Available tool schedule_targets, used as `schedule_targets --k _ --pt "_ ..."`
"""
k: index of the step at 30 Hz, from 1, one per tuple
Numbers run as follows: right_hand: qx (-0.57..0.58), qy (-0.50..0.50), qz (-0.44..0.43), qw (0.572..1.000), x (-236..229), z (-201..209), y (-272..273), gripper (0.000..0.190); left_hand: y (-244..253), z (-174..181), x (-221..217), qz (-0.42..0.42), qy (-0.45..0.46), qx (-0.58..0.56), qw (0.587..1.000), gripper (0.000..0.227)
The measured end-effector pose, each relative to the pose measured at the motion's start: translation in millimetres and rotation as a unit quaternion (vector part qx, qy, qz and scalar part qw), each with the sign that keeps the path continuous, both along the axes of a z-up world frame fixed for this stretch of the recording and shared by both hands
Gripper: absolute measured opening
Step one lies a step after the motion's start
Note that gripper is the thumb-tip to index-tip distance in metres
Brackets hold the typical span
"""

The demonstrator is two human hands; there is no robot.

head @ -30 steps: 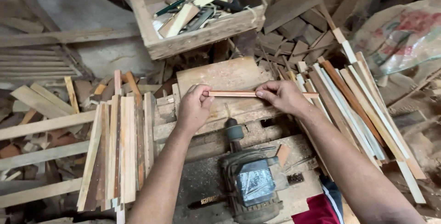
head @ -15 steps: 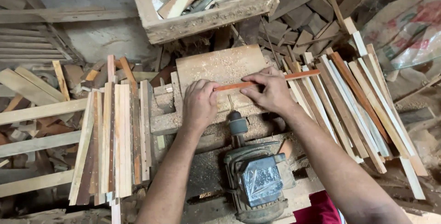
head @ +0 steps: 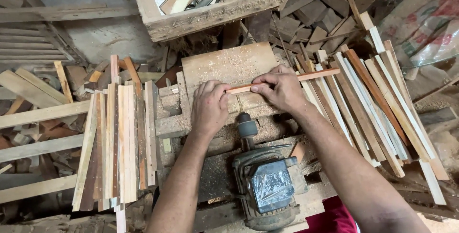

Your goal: The person uses a bench-mounted grinding machine to smooth the edges of small wooden sticks. They hold each stick with both hands against the rotating wheel, moving it back and forth, then place the finished piece into a pile on the left.

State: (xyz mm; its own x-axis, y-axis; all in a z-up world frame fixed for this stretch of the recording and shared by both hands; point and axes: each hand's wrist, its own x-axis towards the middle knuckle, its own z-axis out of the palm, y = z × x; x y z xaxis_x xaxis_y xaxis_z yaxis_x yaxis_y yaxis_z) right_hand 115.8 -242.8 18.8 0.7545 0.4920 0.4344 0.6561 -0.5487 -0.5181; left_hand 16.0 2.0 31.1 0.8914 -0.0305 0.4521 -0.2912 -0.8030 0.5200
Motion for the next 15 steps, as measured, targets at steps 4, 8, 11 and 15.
schedule_targets --k 4,8,11,15 --pt "-0.035 -0.009 0.002 0.999 -9 25 7 0.017 -1 1 -1 0.002 0.013 -0.005 1.0 0.022" --pt "0.008 -0.001 -0.022 1.0 -12 9 6 0.029 -1 5 -1 0.001 0.033 -0.009 0.999 0.021" --pt "0.02 -0.001 -0.039 0.999 -17 9 7 0.027 -1 3 -3 0.002 0.027 0.0 1.0 0.02" --pt "0.022 0.002 -0.054 0.998 -23 13 6 0.028 -1 -2 -2 0.01 0.03 0.005 0.999 0.02"
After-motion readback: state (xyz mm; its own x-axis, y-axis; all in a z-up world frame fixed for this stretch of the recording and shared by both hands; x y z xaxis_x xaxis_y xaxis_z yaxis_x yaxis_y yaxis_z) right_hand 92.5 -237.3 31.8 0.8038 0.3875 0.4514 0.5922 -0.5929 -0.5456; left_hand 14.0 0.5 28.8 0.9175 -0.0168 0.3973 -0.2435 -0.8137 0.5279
